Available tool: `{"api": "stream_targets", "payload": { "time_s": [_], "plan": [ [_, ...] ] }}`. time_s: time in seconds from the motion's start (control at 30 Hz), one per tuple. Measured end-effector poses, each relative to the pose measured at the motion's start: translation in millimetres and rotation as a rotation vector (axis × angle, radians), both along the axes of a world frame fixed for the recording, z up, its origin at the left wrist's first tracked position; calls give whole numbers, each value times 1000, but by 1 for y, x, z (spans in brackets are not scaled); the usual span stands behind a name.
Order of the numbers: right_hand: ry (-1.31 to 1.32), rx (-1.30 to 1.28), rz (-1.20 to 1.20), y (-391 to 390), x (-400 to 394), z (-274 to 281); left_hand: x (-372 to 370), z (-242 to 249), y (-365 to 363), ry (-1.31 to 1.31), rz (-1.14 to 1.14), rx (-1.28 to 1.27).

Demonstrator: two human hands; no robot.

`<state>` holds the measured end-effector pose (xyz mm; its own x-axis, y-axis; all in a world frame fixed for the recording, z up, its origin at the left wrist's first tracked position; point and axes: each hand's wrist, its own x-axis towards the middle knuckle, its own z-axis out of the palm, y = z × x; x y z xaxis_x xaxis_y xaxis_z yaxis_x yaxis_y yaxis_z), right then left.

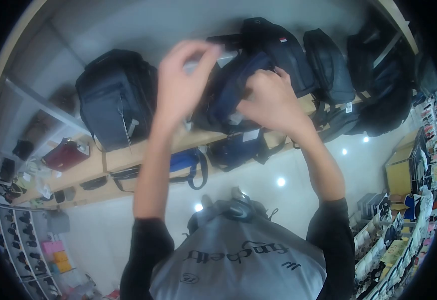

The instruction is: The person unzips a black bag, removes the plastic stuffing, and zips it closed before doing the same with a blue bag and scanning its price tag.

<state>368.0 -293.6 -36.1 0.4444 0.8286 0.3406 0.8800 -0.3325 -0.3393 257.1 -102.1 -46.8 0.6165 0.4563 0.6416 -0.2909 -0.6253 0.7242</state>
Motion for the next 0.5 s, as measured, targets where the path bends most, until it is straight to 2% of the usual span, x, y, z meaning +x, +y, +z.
{"api": "stream_targets", "payload": {
  "time_s": [0.03,0.1,0.2,0.23,0.3,0.5],
  "plan": [
    [-10,-2,-27,2,-3,4,-19,-14,-12,-120,112,33],
    [-62,4,-38,4,-7,6,-56,-40,-54,-100,258,120],
    [-125,9,26,2,-12,4,-58,-66,-81,-78,295,208],
    [-145,3,62,0,-14,4,-60,-72,-82,-77,326,142],
    [-96,-19,120,-6,-15,13,-56,-76,-85,-98,369,11],
    [43,43,243,-21,-21,22,-56,-75,-68,-66,330,39]
  ]
}}
